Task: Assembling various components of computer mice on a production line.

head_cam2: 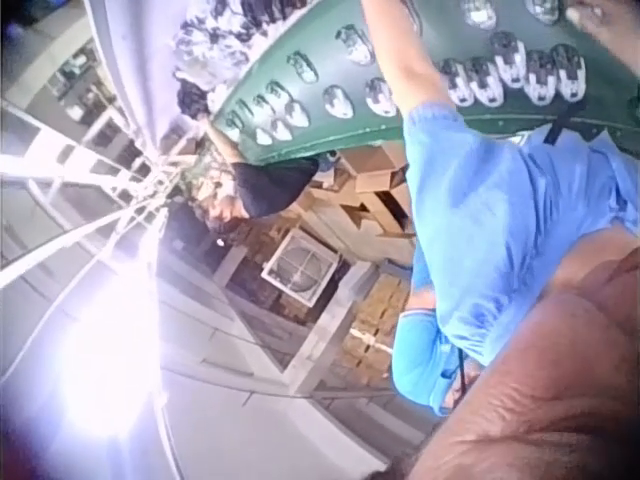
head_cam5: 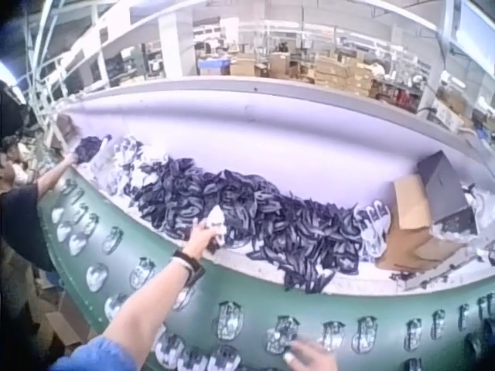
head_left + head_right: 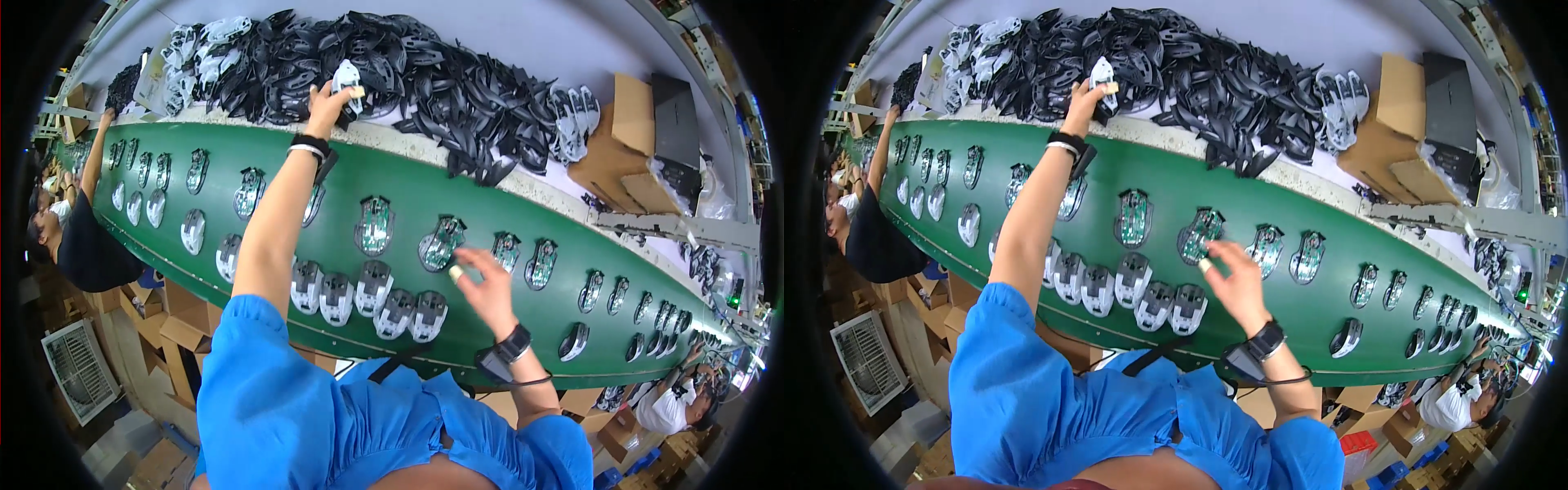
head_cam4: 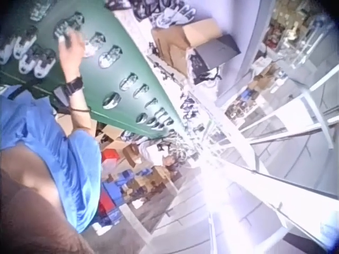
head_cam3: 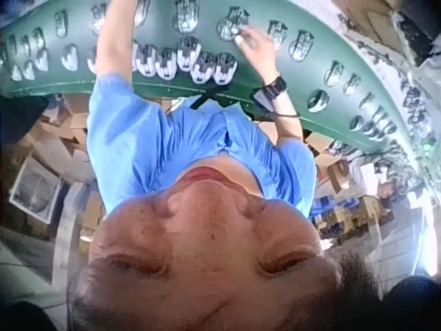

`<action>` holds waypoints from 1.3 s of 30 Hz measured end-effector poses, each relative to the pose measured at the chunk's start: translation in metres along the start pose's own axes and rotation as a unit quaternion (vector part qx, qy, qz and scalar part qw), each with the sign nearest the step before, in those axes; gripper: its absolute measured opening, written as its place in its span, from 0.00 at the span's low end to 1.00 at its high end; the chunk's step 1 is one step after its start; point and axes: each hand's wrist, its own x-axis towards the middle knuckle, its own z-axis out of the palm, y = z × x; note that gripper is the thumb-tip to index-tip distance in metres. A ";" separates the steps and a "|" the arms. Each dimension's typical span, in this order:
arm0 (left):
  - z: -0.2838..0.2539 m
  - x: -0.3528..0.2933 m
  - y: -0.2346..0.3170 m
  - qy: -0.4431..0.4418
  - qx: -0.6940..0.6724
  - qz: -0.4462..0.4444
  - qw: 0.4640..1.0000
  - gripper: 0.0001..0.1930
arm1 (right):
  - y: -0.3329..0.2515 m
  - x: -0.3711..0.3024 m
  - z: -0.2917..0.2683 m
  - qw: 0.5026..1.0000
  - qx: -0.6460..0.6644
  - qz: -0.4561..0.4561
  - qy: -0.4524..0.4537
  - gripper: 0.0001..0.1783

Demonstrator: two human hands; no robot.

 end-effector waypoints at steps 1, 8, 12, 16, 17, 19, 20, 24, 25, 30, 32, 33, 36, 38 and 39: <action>0.020 0.005 0.000 -0.003 -0.016 0.008 1.000 0.26 | 0.007 -0.001 0.007 1.000 0.005 0.013 -0.013 0.17; 0.130 -0.041 0.028 -0.035 -0.345 -0.028 0.938 0.21 | 0.024 0.023 0.033 0.995 0.031 0.077 -0.060 0.15; 0.088 -0.063 0.039 -0.118 -0.417 -0.058 0.899 0.18 | 0.032 0.086 0.034 0.999 0.021 0.007 0.041 0.16; 0.049 -0.082 0.034 -0.100 -0.444 -0.148 0.878 0.18 | 0.041 0.192 0.060 0.986 0.007 -0.100 0.130 0.20; 0.043 -0.083 0.034 -0.118 -0.425 -0.166 0.882 0.18 | 0.043 0.212 0.068 0.979 -0.043 -0.120 0.159 0.21; 0.036 -0.089 0.038 -0.123 -0.414 -0.191 0.881 0.17 | 0.039 0.237 0.075 0.963 -0.125 -0.132 0.201 0.23; 0.036 -0.088 0.041 -0.125 -0.409 -0.188 0.884 0.17 | 0.038 0.245 0.076 0.955 -0.157 -0.127 0.218 0.24; 0.025 -0.090 0.036 -0.152 -0.419 -0.183 0.876 0.18 | 0.041 0.251 0.089 0.951 -0.191 -0.125 0.208 0.23; 0.026 -0.090 0.033 -0.152 -0.405 -0.184 0.883 0.18 | 0.042 0.253 0.094 0.958 -0.179 -0.108 0.197 0.23; 0.020 -0.095 0.037 -0.128 -0.369 -0.212 0.896 0.17 | 0.028 0.261 0.103 0.957 -0.188 -0.031 0.220 0.19; 0.011 -0.092 0.036 -0.120 -0.339 -0.210 0.909 0.15 | 0.028 0.261 0.097 0.971 -0.134 -0.015 0.197 0.18; 0.011 -0.092 0.040 -0.121 -0.339 -0.208 0.910 0.15 | 0.024 0.257 0.087 0.975 -0.128 -0.004 0.181 0.18; 0.013 -0.099 0.052 -0.089 -0.291 -0.183 0.935 0.14 | 0.032 0.262 0.076 0.971 -0.169 0.034 0.165 0.18; 0.018 -0.105 0.060 -0.045 -0.319 -0.197 0.926 0.15 | 0.033 0.265 0.069 0.970 -0.179 0.051 0.159 0.17; 0.023 -0.109 0.067 -0.053 -0.334 -0.210 0.917 0.16 | 0.035 0.265 0.070 0.947 -0.267 -0.010 0.177 0.15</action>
